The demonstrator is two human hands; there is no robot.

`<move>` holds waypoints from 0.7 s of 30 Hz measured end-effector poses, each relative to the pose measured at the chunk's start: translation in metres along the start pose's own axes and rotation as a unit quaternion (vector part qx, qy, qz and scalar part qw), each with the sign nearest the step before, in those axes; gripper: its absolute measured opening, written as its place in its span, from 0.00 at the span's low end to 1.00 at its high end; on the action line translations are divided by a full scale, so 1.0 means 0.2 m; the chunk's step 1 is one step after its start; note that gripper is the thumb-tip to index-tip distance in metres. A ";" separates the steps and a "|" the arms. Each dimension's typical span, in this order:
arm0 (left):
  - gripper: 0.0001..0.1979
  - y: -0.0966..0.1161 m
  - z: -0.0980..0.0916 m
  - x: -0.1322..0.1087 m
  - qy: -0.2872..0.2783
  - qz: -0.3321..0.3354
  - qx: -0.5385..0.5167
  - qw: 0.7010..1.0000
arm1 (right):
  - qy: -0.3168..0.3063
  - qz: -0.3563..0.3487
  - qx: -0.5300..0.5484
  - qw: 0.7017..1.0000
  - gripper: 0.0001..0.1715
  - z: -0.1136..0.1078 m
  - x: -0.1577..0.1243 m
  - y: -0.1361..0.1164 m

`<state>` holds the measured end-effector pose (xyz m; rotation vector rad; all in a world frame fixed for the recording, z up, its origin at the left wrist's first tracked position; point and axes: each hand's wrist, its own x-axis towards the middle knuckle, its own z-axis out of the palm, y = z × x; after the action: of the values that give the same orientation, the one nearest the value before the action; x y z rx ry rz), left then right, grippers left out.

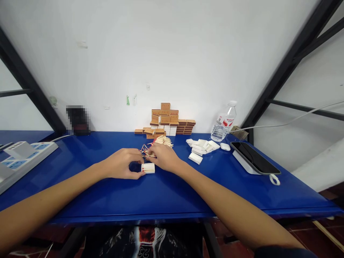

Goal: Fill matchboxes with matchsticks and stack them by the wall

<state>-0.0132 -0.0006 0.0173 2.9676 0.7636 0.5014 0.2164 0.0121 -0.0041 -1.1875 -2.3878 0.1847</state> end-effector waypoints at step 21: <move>0.12 -0.01 -0.01 0.00 -0.011 0.000 0.008 1.000 | -0.103 0.033 -0.068 0.992 0.09 -0.12 -0.06 0.00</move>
<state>-0.0150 0.0016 0.0195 2.9825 0.7708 0.4643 0.2328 0.0008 0.0123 -1.3709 -2.5758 0.1764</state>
